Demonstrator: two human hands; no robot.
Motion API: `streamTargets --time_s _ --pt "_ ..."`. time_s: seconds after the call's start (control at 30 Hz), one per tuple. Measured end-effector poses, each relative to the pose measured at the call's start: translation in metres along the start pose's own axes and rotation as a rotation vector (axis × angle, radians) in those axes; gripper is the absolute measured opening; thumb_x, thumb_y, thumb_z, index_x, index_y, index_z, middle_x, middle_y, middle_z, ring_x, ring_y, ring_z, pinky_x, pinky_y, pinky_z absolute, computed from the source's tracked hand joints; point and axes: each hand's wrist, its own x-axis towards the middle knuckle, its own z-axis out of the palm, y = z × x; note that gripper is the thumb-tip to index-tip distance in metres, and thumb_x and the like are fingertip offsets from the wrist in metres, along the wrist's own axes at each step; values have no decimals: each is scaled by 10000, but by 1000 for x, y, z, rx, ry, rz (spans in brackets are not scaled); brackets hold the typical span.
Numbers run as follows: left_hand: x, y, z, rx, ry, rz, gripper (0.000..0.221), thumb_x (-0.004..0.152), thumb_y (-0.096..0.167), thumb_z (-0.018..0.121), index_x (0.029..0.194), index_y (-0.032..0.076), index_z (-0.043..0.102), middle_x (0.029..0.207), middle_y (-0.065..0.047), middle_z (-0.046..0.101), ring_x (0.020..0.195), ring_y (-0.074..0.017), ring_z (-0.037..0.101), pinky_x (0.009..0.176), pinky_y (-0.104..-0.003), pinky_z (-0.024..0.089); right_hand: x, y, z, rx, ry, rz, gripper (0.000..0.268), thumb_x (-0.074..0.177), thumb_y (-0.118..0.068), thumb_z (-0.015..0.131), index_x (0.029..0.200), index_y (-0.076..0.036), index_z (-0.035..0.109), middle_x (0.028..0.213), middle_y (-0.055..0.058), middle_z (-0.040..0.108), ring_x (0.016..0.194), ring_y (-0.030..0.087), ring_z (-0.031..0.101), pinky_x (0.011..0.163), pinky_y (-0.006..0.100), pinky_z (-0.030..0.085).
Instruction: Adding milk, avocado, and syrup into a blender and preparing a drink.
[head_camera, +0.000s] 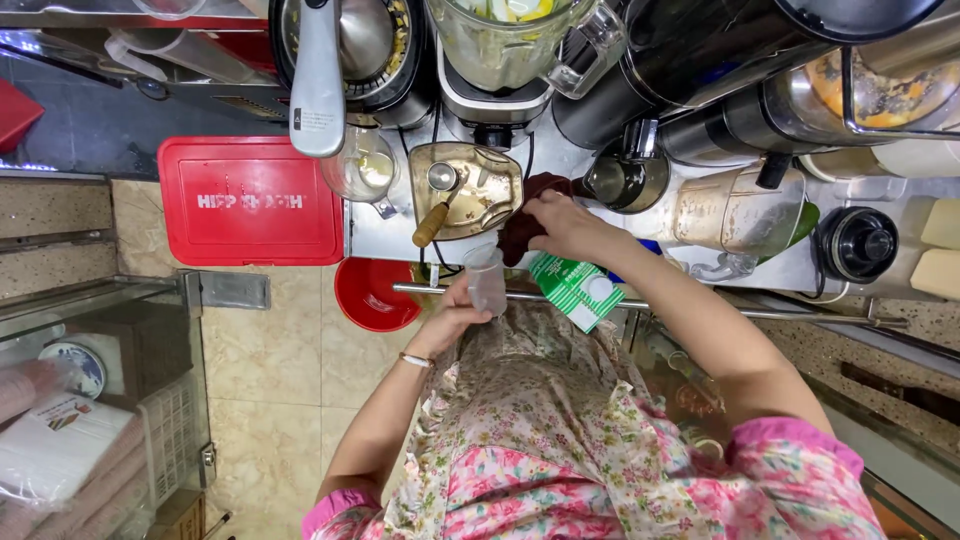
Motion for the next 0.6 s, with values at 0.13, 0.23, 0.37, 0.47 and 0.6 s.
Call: streamTargets --time_s 0.13,0.23,0.37,0.47,0.6 --pt "11 -37 -29 219 111 43 885 783 -111 705 1585 82 386 1318 -101 587 1153 -212 594 957 -350 528 92 55 67 -330 -225 132 812 761 -324 902 1309 98 477 1202 321 599 1101 415 641 945 416 533" --pt "17 -28 -11 282 162 97 914 738 -102 719 1542 122 348 1312 -59 579 1142 -184 598 902 -341 555 138 118 128 -369 180 97 605 603 -39 815 1145 44 560 1125 279 626 1067 416 637 843 421 550" --pt "32 -27 9 569 248 236 774 806 -12 794 1466 94 404 1296 -107 598 1170 -233 617 950 -369 558 83 75 79 -391 80 -83 338 785 -25 699 1107 18 604 909 255 692 900 420 702 825 470 576" --pt "50 -13 23 865 342 340 738 814 21 813 1440 79 424 1295 -161 604 1193 -300 609 975 -405 528 -4 -5 -7 -135 237 -111 403 742 23 693 1120 13 550 876 272 667 845 462 670 761 501 558" --pt "79 -23 27 937 292 414 738 828 -10 726 1477 73 384 1334 -204 605 1268 -362 598 1059 -431 482 -115 -50 -78 59 584 -326 317 827 14 659 1112 -2 521 915 219 631 813 444 652 711 465 540"
